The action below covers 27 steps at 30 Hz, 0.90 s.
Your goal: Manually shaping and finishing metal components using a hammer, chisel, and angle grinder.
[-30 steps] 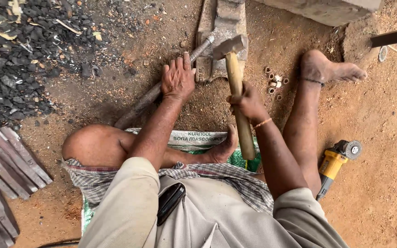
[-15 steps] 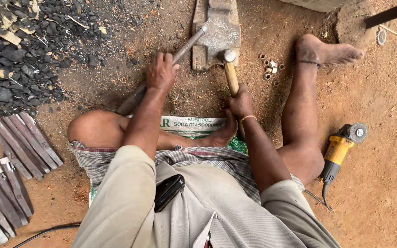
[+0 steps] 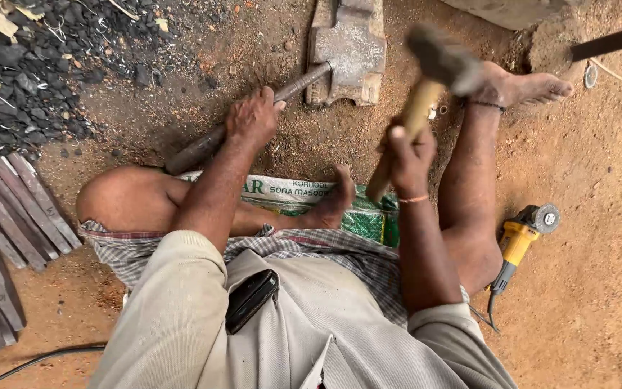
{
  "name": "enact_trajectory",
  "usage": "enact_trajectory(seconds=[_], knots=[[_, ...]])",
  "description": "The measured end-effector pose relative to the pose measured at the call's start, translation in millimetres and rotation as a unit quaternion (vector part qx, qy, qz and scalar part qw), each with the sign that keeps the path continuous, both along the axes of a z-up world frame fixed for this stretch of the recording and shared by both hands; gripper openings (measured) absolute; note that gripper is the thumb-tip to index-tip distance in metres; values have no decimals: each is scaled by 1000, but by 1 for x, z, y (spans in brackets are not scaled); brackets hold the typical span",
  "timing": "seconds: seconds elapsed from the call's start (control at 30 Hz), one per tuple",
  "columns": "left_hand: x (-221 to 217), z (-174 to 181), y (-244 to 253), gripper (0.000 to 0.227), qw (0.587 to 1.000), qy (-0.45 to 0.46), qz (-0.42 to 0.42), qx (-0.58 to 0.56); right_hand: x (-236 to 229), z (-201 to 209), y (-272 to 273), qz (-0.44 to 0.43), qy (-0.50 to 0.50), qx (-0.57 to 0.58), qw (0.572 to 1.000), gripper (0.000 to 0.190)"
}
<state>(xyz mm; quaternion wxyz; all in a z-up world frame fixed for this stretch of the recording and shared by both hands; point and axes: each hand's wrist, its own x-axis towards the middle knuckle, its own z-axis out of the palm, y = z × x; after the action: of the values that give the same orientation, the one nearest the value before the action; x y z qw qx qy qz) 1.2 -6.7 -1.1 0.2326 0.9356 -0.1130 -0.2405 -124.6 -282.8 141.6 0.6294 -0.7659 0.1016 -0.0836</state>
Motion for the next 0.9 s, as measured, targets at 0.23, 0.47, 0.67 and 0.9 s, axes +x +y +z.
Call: enact_trajectory(seconds=[0.23,0.47,0.67,0.9], knots=[[-8,-25,-5,41,993,-108,-24,48,80,142,23,85,-452,22,888,36],[-11,-33,-9,39,982,-176,-21,72,44,-42,8,55,357,-243,901,35],[-16,-44,-14,38,952,-299,-9,58,47,99,1,61,-76,74,992,19],[2,0,-6,42,995,-71,-27,57,63,-55,-38,16,-278,-168,946,50]])
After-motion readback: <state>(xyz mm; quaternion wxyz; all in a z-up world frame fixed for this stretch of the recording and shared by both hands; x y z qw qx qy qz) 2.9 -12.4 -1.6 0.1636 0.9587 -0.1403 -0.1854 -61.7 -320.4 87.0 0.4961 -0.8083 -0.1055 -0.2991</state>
